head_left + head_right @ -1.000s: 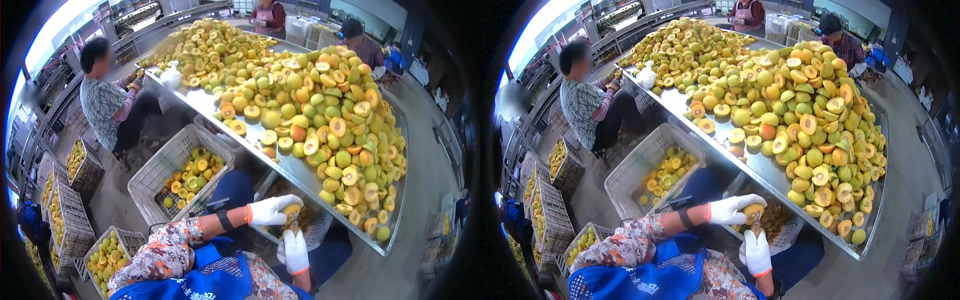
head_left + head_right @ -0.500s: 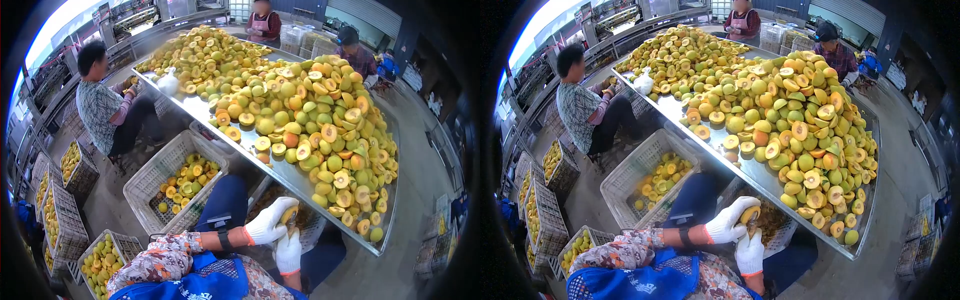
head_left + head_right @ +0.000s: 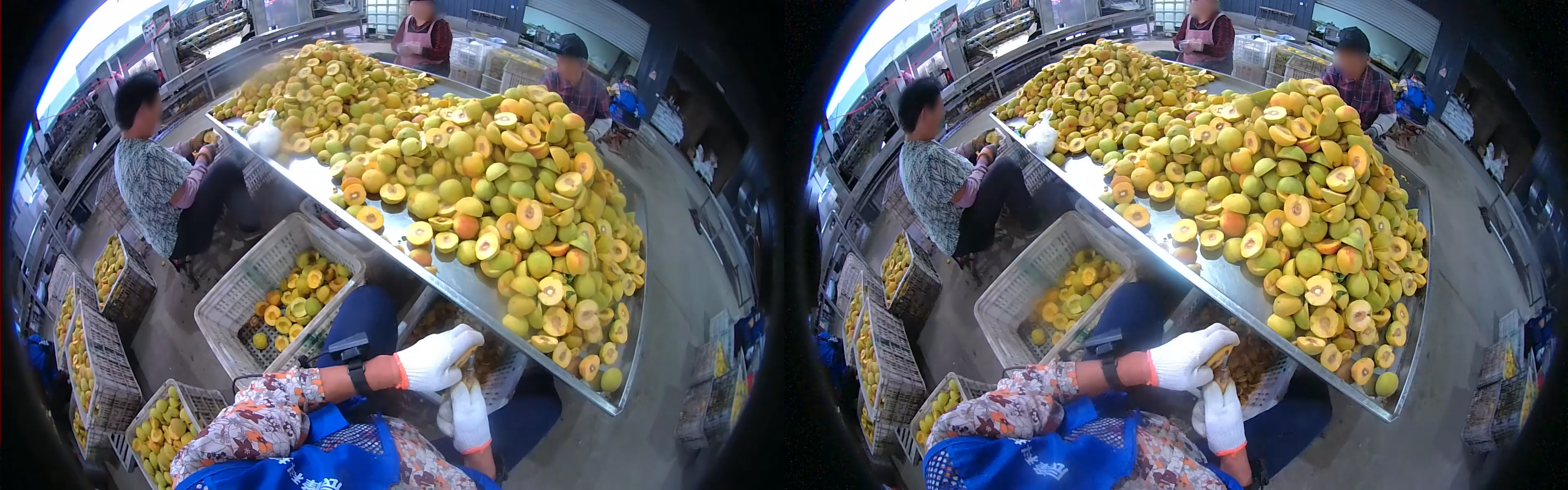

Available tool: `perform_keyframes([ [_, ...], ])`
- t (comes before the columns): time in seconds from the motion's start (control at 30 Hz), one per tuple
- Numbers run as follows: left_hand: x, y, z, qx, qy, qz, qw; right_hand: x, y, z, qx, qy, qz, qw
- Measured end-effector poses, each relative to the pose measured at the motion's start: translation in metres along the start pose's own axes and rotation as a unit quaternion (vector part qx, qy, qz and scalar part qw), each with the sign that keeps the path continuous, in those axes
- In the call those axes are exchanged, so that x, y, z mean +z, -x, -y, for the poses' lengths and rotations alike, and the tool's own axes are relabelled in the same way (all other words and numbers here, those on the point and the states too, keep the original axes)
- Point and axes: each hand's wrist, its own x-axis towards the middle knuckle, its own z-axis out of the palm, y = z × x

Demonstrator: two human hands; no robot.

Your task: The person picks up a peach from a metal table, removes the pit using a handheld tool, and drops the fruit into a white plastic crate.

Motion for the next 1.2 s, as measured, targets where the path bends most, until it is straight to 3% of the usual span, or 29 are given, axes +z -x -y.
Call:
perform_keyframes([
  [0.07,0.001,0.001,0.005,-0.006,-0.012,-0.004,1.0,0.0,0.002,0.0,0.029,-0.028,0.0,0.999],
  [0.13,-0.001,-0.001,0.013,-0.068,0.083,0.029,0.994,-0.004,0.001,-0.002,0.052,-0.046,0.016,0.997],
  [0.17,-0.009,-0.003,0.016,-0.153,0.156,0.079,0.973,-0.006,0.001,-0.005,0.077,-0.066,0.033,0.994],
  [0.23,-0.018,-0.004,0.015,-0.21,0.23,0.126,0.942,-0.007,0.001,-0.004,0.084,-0.075,0.053,0.992],
  [0.33,-0.014,0.009,0.037,-0.233,0.342,0.132,0.901,0.001,0.003,-0.001,0.088,-0.042,0.048,0.994],
  [0.37,-0.012,0.011,0.03,-0.231,0.343,0.136,0.9,0.002,0.0,-0.004,0.074,-0.019,0.034,0.996],
  [0.43,-0.008,0.022,0.009,-0.24,0.317,0.019,0.918,0.006,-0.003,-0.013,0.066,0.0,0.018,0.998],
  [0.53,0.018,0.03,0.016,-0.206,0.289,-0.065,0.933,0.003,-0.021,-0.028,-0.051,0.237,-0.07,0.968],
  [0.57,0.017,0.03,0.011,-0.177,0.261,-0.116,0.942,0.001,-0.024,-0.033,-0.051,0.239,-0.07,0.967],
  [0.63,0.017,0.032,0.0,-0.201,0.284,-0.122,0.93,0.004,-0.025,-0.034,-0.132,0.326,-0.096,0.931],
  [0.73,0.019,0.033,-0.002,-0.147,0.203,-0.151,0.956,0.016,-0.011,-0.019,-0.173,0.411,-0.124,0.886],
  [0.83,0.015,0.031,-0.006,-0.068,0.13,-0.158,0.977,0.006,-0.014,-0.028,-0.16,0.359,-0.094,0.915],
  [0.87,0.01,0.029,-0.007,-0.07,0.12,-0.122,0.983,-0.001,-0.02,-0.038,-0.284,0.385,-0.039,0.877],
  [0.9,0.005,0.026,-0.006,-0.073,0.108,-0.086,0.988,-0.01,-0.025,-0.045,-0.288,0.385,-0.04,0.876],
  [0.97,-0.003,0.02,-0.003,-0.079,0.117,-0.059,0.988,0.007,-0.004,-0.014,-0.03,0.191,-0.037,0.98],
  [1.03,-0.012,0.015,-0.002,-0.143,0.143,0.032,0.979,0.014,0.005,-0.001,0.015,0.125,-0.028,0.992],
  [1.1,-0.006,0.017,0.003,-0.141,0.131,0.029,0.981,0.014,0.001,0.0,0.057,0.055,-0.012,0.997],
  [1.17,0.001,0.016,0.006,-0.025,-0.015,0.003,1.0,0.005,0.0,-0.001,0.095,-0.015,0.026,0.995],
  [1.2,0.003,0.016,0.005,-0.034,-0.021,0.003,0.999,0.004,0.0,-0.001,0.093,-0.013,0.023,0.995],
])
